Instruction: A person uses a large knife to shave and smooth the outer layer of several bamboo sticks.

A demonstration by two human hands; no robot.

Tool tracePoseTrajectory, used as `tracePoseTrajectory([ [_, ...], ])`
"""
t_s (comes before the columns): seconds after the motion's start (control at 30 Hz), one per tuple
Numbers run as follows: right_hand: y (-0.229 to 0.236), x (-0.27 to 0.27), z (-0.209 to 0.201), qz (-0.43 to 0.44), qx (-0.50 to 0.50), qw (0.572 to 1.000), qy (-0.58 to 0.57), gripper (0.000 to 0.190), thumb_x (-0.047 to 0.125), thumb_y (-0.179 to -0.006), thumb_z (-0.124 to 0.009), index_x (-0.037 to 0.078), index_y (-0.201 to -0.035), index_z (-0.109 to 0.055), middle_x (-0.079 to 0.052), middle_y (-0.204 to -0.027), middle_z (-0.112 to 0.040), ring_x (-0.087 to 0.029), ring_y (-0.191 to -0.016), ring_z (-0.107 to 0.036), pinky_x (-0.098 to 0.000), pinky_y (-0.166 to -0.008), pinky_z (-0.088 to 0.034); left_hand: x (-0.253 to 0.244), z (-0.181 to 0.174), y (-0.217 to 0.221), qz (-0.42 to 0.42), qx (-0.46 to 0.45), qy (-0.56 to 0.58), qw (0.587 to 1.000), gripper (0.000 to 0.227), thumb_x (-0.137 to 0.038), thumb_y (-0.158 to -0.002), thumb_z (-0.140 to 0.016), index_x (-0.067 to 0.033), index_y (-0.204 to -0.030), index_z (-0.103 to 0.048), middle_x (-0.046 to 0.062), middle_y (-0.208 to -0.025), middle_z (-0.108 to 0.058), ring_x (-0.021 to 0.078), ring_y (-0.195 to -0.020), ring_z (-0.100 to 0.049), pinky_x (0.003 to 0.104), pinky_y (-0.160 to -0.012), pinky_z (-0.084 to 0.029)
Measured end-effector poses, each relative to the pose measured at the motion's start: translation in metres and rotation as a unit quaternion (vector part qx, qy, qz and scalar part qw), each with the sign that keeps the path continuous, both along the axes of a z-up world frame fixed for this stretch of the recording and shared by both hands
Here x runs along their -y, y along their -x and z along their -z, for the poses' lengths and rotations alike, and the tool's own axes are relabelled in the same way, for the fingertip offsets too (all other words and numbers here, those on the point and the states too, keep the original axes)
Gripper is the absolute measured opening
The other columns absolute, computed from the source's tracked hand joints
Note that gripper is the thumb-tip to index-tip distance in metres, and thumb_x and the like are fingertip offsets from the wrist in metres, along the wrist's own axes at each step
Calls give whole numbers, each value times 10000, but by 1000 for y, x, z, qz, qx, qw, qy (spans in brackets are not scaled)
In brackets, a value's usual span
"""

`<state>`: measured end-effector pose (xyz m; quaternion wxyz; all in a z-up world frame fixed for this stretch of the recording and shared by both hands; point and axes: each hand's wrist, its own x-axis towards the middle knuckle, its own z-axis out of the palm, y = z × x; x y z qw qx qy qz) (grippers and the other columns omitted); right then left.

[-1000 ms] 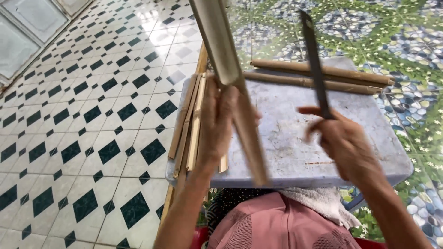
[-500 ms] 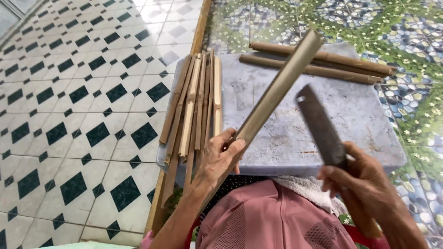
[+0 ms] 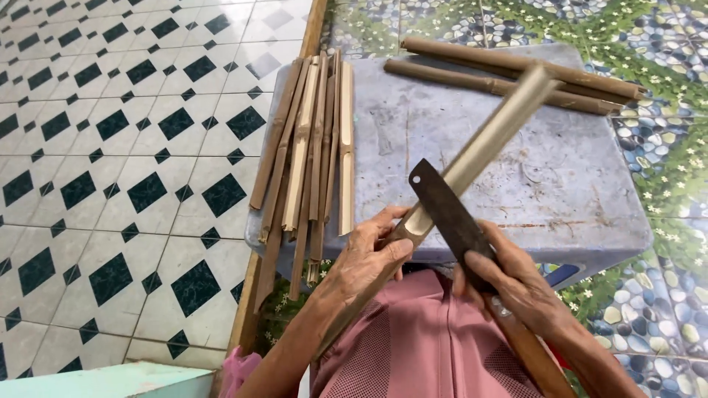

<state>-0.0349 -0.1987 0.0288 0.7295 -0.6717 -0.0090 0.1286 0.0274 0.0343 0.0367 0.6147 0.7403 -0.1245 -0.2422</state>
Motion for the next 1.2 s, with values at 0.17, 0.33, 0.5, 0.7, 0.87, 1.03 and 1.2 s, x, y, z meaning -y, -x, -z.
tracePoseTrajectory([
  [0.17,4,-10,18,-62,-25,996,-58,831,283,-989,-513,187,-1649,-17,-244,-619,-737,-226,-343,-602,-299,-295,-500,3,5,5,32,10,37,999,448,-288,-1012,-570,-98,-1417,-602,16,-732,-627,102,-471,-547,251,-545,-559],
  [0.33,8,-19,10,-73,-124,974,-175,734,246,-981,-550,166,-1637,-229,-307,-642,-707,-206,-318,-525,-268,-310,-442,2,16,5,-6,79,59,995,453,-121,-969,-642,-118,-1417,-583,115,-1084,-730,180,-861,-720,285,-549,-648],
  [0.5,4,-3,9,-57,-85,985,-135,722,257,-996,-533,126,-1623,-201,-236,-611,-708,-195,-333,-548,-283,-295,-475,0,-2,11,2,6,100,995,465,-182,-986,-622,-75,-1436,-579,47,-766,-653,120,-450,-556,271,-429,-556],
  [0.7,2,-3,19,-86,-86,976,-180,765,230,-997,-546,141,-1639,-139,-271,-628,-711,-193,-336,-563,-279,-290,-481,-3,0,10,-9,28,54,998,481,-179,-958,-634,-103,-1429,-581,114,-1020,-792,116,-450,-601,269,-455,-607],
  [0.87,-7,21,9,7,-117,983,-138,781,226,-1012,-531,179,-1683,-133,-142,-622,-706,-164,-357,-592,-294,-264,-479,-17,-2,15,9,31,71,997,560,-72,-973,-630,-89,-1521,-512,80,-779,-682,145,-477,-660,238,-463,-610],
  [1.03,-8,15,-33,-6,-11,981,-191,618,210,-1016,-540,33,-1578,-357,-164,-576,-631,-116,-328,-446,-227,-275,-420,-29,0,16,11,23,39,999,529,-62,-951,-627,-136,-1472,-578,87,-769,-661,117,-471,-605,215,-449,-575],
  [1.2,-10,32,-24,22,-17,981,-193,651,197,-1012,-538,64,-1611,-319,-147,-581,-643,-122,-323,-501,-223,-267,-426,-47,0,16,23,70,-32,997,528,-132,-929,-653,-182,-1451,-589,64,-747,-727,101,-453,-616,197,-438,-589],
])
